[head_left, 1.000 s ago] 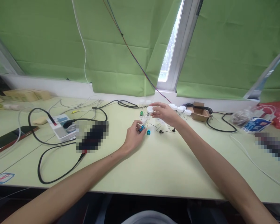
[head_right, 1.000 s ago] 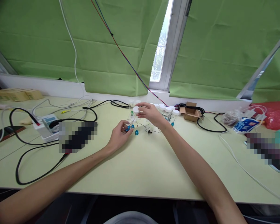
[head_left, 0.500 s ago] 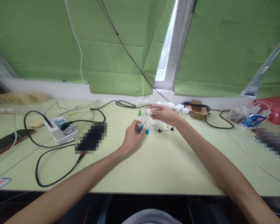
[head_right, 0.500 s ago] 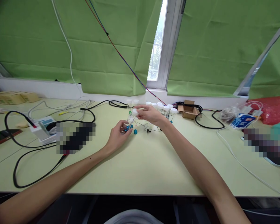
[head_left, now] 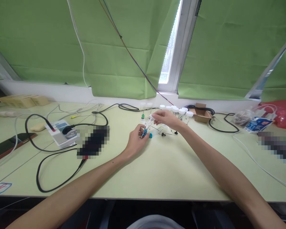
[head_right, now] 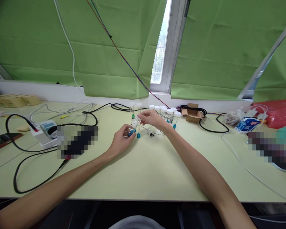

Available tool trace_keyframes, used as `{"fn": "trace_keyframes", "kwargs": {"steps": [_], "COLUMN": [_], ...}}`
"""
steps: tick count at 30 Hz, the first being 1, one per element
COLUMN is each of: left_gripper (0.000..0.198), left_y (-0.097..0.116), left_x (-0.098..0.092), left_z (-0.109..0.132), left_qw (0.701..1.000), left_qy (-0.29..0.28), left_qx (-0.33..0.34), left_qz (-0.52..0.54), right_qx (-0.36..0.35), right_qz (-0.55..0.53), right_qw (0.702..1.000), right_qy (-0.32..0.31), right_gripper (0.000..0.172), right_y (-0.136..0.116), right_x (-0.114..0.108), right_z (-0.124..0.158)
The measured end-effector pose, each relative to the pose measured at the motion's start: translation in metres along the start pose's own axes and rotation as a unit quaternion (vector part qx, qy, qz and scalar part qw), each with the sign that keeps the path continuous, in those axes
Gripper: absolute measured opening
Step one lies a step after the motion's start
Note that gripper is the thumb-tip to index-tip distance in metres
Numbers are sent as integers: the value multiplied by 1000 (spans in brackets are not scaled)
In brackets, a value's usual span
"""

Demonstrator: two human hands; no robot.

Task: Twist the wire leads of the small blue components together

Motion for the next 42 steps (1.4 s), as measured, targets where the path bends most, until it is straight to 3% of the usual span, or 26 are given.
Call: {"fn": "trace_keyframes", "kwargs": {"steps": [18, 24, 42], "left_gripper": [20, 18, 12], "left_y": [2, 6, 5], "left_x": [2, 2, 3], "left_z": [0, 0, 0], "left_qw": [997, 992, 993], "left_qy": [-57, -83, -99], "left_qx": [0, 24, 35], "left_qz": [56, 90, 50], "right_qx": [-9, -18, -102], "right_qz": [195, 243, 293], "right_qw": [979, 970, 948], "right_qy": [-51, -20, 63], "right_gripper": [40, 39, 28], "right_y": [-11, -16, -5], "right_x": [1, 7, 28], "right_z": [6, 7, 4]}}
Point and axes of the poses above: each hand's wrist, its own z-axis away from the middle knuckle, its own x-axis out of the palm, y = z × x, the point moved 3 cm from there along -z, towards the middle knuckle, and after that the axes turned 9 degrees about -y, right-handed, at the moved point
